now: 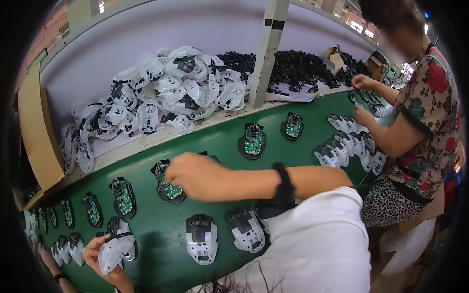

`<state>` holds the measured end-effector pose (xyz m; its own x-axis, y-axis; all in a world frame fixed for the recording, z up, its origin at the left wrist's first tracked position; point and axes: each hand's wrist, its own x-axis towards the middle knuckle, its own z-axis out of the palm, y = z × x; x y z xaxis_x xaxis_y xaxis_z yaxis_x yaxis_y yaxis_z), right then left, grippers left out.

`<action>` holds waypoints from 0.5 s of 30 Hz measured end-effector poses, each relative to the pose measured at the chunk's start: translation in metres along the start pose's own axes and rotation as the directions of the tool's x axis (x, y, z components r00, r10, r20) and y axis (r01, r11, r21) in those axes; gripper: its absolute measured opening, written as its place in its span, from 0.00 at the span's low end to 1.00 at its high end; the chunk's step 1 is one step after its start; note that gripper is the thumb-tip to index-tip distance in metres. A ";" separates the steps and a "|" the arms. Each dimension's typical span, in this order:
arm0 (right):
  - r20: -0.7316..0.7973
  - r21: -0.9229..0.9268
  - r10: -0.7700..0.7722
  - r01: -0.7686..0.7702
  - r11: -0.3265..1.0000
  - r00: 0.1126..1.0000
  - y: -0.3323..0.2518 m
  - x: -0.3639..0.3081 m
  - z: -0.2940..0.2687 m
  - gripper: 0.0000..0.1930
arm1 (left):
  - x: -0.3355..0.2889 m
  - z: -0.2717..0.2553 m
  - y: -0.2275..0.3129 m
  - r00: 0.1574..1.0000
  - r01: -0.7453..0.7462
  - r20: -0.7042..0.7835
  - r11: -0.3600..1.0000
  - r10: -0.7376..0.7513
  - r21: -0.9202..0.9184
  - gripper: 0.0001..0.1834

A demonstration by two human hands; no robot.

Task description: The person assembles electronic devices by inserting small black components into white plastic casings on a green workbench. They repeatedly pick up a casing, insert a component, and place the assembled unit aside, while other workers perform similar tasks nearby.

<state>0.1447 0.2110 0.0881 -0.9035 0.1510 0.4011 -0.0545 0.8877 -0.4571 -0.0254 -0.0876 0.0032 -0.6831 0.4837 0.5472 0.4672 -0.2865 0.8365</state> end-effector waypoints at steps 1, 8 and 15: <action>-0.007 0.065 0.114 -0.113 0.991 0.993 0.003 -0.008 -0.024 0.07 | 0.006 0.007 0.002 0.998 -0.048 -0.048 0.999 0.048 0.008 0.33; 0.189 0.678 0.565 -0.523 0.516 0.803 0.000 -0.038 -0.063 0.11 | 0.000 0.035 0.022 0.942 -0.289 0.206 0.953 0.265 0.095 0.25; -0.050 0.040 0.044 -0.042 0.998 0.998 0.043 0.100 -0.001 0.10 | -0.012 0.040 0.032 0.895 -0.274 0.388 0.958 0.220 0.089 0.27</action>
<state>0.0525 0.2649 0.1094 -0.8828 0.2115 0.4194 -0.0335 0.8623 -0.5053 0.0201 -0.0689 0.0223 -0.2909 0.6907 0.6620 0.6847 -0.3331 0.6483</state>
